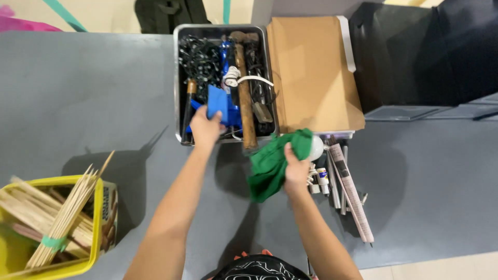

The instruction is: The person wipes a series of thin metal rods with a green cloth on a gray countertop. The person picks up each rod, wipes it, and places it on a newspaper spread on the counter. A metal tray with various tools and a yellow container of wooden sticks are visible nearby.

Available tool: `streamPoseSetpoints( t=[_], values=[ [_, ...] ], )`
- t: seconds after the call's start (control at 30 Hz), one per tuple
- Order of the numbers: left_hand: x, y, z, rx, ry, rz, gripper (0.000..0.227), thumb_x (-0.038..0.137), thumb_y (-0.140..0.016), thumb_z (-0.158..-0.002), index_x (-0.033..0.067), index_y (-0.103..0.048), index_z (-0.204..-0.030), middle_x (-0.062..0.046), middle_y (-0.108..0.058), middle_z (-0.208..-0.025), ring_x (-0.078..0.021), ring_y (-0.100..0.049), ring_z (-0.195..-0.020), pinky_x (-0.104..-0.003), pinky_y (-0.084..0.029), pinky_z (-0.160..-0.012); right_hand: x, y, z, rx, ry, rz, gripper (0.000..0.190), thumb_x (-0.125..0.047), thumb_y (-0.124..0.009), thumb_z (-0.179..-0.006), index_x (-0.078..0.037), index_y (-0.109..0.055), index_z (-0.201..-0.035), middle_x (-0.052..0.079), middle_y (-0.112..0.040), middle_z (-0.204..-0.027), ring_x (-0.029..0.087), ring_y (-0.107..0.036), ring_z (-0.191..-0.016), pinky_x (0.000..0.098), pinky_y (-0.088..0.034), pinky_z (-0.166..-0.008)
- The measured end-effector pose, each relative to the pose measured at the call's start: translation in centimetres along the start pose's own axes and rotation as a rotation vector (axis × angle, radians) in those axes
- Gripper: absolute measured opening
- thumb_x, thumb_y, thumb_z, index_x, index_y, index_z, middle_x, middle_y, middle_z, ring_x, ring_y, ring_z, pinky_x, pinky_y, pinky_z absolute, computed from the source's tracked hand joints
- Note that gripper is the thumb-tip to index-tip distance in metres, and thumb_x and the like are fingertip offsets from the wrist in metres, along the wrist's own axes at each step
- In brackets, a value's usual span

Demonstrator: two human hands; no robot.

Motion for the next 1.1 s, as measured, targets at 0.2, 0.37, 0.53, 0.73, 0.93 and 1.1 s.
streamPoseSetpoints(
  t=[0.2,0.37,0.53,0.73,0.93,1.1],
  values=[
    [2.2,-1.5,-2.2,-0.075,0.125,-0.155,0.05,0.016,-0.08,-0.086,-0.0005,-0.059,-0.128,-0.015,-0.073,-0.075,-0.0237,-0.072,-0.055,-0.037,-0.057,-0.047,4.2,-2.1,0.7,-0.176,-0.055,-0.002,0.028,-0.013,-0.071,-0.096,0.0,-0.067,-0.12,0.005,-0.07,-0.114,0.018,-0.065,-0.104,0.0331,-0.053,-0.093],
    [-0.8,-1.0,-4.0,0.108,-0.169,-0.593,0.091,0.044,-0.089,-0.076,-0.0073,-0.049,-0.14,-0.023,-0.071,-0.073,-0.0391,-0.071,-0.064,-0.047,-0.056,-0.053,5.8,-2.8,2.5,-0.226,-0.189,0.025,0.027,-0.015,-0.072,-0.096,0.002,-0.07,-0.117,0.006,-0.072,-0.109,0.018,-0.066,-0.099,0.0338,-0.053,-0.09],
    [4.2,-1.6,4.3,0.227,-0.307,-0.621,0.072,0.044,-0.079,-0.087,-0.0012,-0.056,-0.138,-0.021,-0.071,-0.074,-0.043,-0.068,-0.066,-0.054,-0.053,-0.056,5.3,0.9,5.7,-0.229,-0.224,0.083,0.03,-0.014,-0.074,-0.093,-0.001,-0.068,-0.118,0.003,-0.07,-0.11,0.015,-0.065,-0.1,0.0325,-0.052,-0.091],
    [2.4,-13.4,19.5,-0.347,-0.451,-0.376,0.023,0.024,-0.07,-0.09,0.0118,-0.077,-0.108,-0.015,-0.075,-0.1,-0.0356,-0.072,-0.094,-0.045,-0.059,-0.081,4.1,10.5,10.1,-0.178,-0.384,0.051,0.03,-0.014,-0.073,-0.089,-0.001,-0.07,-0.116,0.005,-0.074,-0.106,0.017,-0.069,-0.095,0.0338,-0.055,-0.087],
    [0.5,-21.3,27.2,-0.732,-0.101,-0.738,0.045,0.043,-0.072,-0.09,0.0055,-0.066,-0.114,-0.022,-0.069,-0.109,-0.041,-0.066,-0.102,-0.053,-0.054,-0.084,3.1,22.1,10.4,0.013,-0.389,0.111,0.027,-0.014,-0.075,-0.09,0.001,-0.07,-0.112,0.007,-0.072,-0.101,0.019,-0.067,-0.091,0.0352,-0.053,-0.082],
    [-3.8,-23.0,27.6,-0.511,-0.152,-0.715,0.033,0.033,-0.067,-0.09,0.0046,-0.064,-0.106,-0.023,-0.067,-0.106,-0.044,-0.067,-0.096,-0.055,-0.053,-0.079,-0.7,25.5,8.7,0.112,-0.301,-0.075,0.034,-0.029,-0.061,-0.101,-0.003,-0.062,-0.123,0.006,-0.069,-0.11,0.019,-0.067,-0.097,0.0363,-0.056,-0.086]
  ],
)
Point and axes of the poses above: each hand's wrist, its own z-axis away from the middle knuckle, its own y-axis out of the back of the hand, x = y × z, the point moved 10 cm from there along -z, towards the middle knuckle
